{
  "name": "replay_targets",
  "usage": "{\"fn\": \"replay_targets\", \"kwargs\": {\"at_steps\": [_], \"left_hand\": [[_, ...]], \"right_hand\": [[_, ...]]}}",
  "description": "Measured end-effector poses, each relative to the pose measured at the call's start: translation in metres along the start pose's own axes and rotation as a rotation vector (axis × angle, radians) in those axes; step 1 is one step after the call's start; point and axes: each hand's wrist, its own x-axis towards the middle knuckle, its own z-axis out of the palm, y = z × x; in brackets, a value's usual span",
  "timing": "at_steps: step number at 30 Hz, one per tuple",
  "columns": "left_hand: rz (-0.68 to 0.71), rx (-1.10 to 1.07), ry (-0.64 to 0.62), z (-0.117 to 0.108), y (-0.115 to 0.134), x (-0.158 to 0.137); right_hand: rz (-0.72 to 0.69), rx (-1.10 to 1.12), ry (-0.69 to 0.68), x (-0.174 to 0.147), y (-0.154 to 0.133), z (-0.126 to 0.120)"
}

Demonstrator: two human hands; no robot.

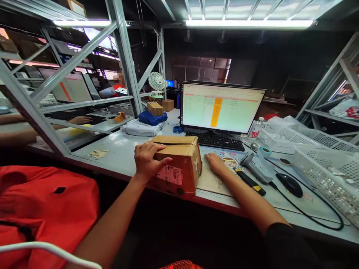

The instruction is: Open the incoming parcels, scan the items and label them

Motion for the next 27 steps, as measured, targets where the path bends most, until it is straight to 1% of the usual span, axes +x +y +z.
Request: {"fn": "replay_targets", "kwargs": {"at_steps": [2, 4, 5, 7, 9, 10, 11, 12, 13, 14, 16, 17, 18, 20, 22, 25, 27], "left_hand": [[-0.011, 0.009, -0.011, 0.001, 0.000, 0.000], [-0.021, 0.017, -0.011, 0.003, 0.000, 0.000], [-0.019, 0.017, -0.005, 0.004, 0.000, 0.001], [-0.003, 0.008, 0.008, 0.005, 0.001, 0.002], [0.003, -0.002, 0.016, 0.005, 0.003, 0.004], [-0.005, -0.004, 0.009, 0.005, 0.004, 0.005], [-0.021, -0.003, -0.007, 0.004, 0.004, 0.006], [-0.041, 0.000, -0.028, 0.004, 0.005, 0.007], [-0.061, 0.003, -0.049, 0.003, 0.006, 0.008], [-0.077, 0.005, -0.069, 0.002, 0.006, 0.008], [-0.096, -0.001, -0.087, 0.000, 0.007, 0.008], [-0.098, -0.006, -0.086, 0.000, 0.007, 0.008], [-0.098, -0.012, -0.081, -0.001, 0.008, 0.007], [-0.092, -0.016, -0.062, -0.001, 0.010, 0.007], [-0.088, -0.007, -0.046, -0.001, 0.013, 0.007], [-0.068, 0.023, -0.027, 0.000, 0.019, 0.004], [-0.032, 0.024, -0.002, -0.003, 0.023, 0.001]], "right_hand": [[0.102, 0.004, 0.068, 0.011, 0.016, -0.012], [0.182, 0.019, 0.167, 0.020, 0.021, -0.028], [0.193, 0.037, 0.218, 0.024, 0.018, -0.038], [0.164, 0.082, 0.306, 0.029, -0.002, -0.060], [0.044, 0.162, 0.375, 0.033, -0.034, -0.084], [-0.052, 0.216, 0.391, 0.033, -0.053, -0.097], [-0.181, 0.286, 0.387, 0.033, -0.072, -0.110], [-0.301, 0.326, 0.339, 0.033, -0.090, -0.123], [-0.381, 0.325, 0.251, 0.032, -0.107, -0.134], [-0.424, 0.292, 0.149, 0.031, -0.121, -0.144], [-0.406, 0.133, -0.018, 0.028, -0.144, -0.158], [-0.390, 0.041, -0.054, 0.027, -0.151, -0.163], [-0.384, -0.048, -0.052, 0.026, -0.157, -0.166], [-0.377, -0.193, 0.025, 0.026, -0.161, -0.169], [-0.351, -0.261, 0.114, 0.031, -0.158, -0.171], [-0.221, -0.227, 0.214, 0.050, -0.145, -0.172], [-0.081, -0.118, 0.227, 0.068, -0.134, -0.168]]}}
